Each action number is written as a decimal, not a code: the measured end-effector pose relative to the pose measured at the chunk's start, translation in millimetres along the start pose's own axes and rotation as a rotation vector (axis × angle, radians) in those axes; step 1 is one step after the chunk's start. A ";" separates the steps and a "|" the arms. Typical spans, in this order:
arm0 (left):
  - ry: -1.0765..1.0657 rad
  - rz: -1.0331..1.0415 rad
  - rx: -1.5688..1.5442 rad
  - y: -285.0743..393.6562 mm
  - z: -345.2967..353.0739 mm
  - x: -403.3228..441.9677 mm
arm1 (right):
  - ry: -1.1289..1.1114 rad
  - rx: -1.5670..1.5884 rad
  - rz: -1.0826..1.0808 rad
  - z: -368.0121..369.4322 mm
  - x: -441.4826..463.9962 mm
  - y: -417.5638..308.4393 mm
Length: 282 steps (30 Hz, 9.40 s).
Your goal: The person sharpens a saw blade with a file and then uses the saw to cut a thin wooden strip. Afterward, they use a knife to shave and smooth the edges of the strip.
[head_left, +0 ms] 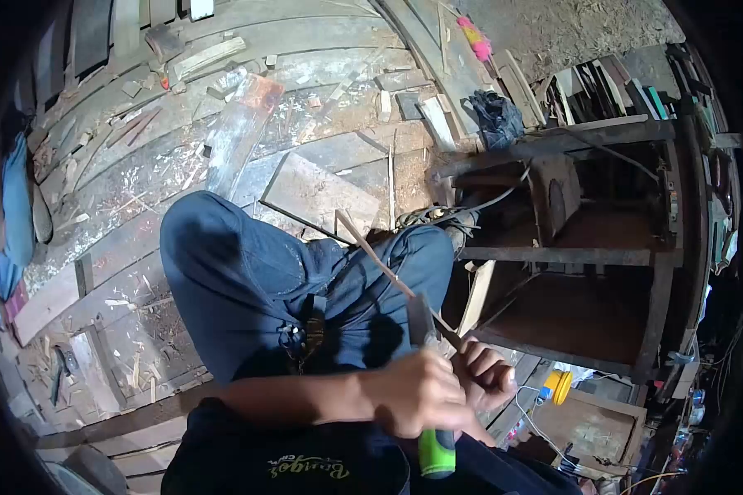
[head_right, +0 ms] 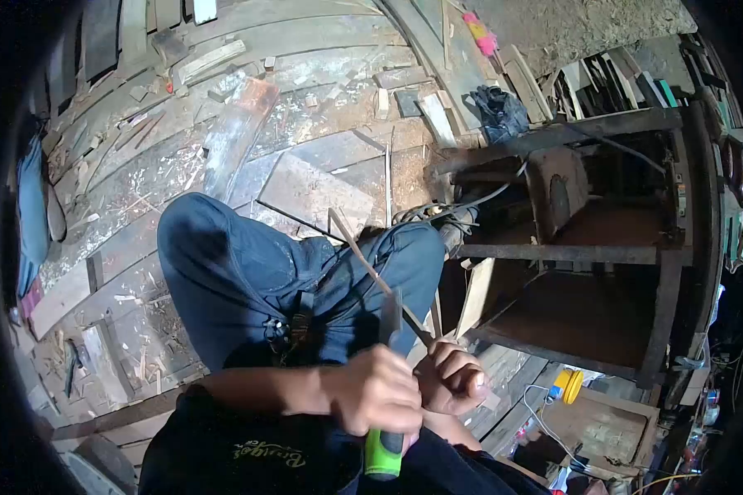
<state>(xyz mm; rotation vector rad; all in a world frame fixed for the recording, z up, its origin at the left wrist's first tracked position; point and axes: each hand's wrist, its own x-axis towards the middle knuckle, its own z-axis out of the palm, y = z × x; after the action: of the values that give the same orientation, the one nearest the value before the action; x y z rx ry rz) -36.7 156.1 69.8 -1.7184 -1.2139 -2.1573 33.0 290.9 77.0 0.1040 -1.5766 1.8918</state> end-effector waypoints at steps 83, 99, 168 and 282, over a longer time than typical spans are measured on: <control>-0.111 -0.116 0.027 -16.0 0.4 -19.8 | -0.092 -0.007 0.059 6.1 0.9 -7.3; -0.109 -0.148 0.081 -25.3 -7.3 -24.5 | -0.175 -0.126 0.074 6.8 6.4 -11.2; 0.154 -0.015 -0.226 8.0 -38.0 -4.0 | -0.703 0.038 0.122 10.6 40.9 -14.1; 0.115 -1.341 0.365 99.8 18.5 -1.5 | -1.024 0.113 -0.096 -18.9 -41.7 20.5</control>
<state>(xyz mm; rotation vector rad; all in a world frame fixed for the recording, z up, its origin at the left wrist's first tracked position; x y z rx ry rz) 32.6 100.8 119.0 -0.5363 -2.9869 -2.1160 61.0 288.8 35.4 1.3442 -1.9989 1.9406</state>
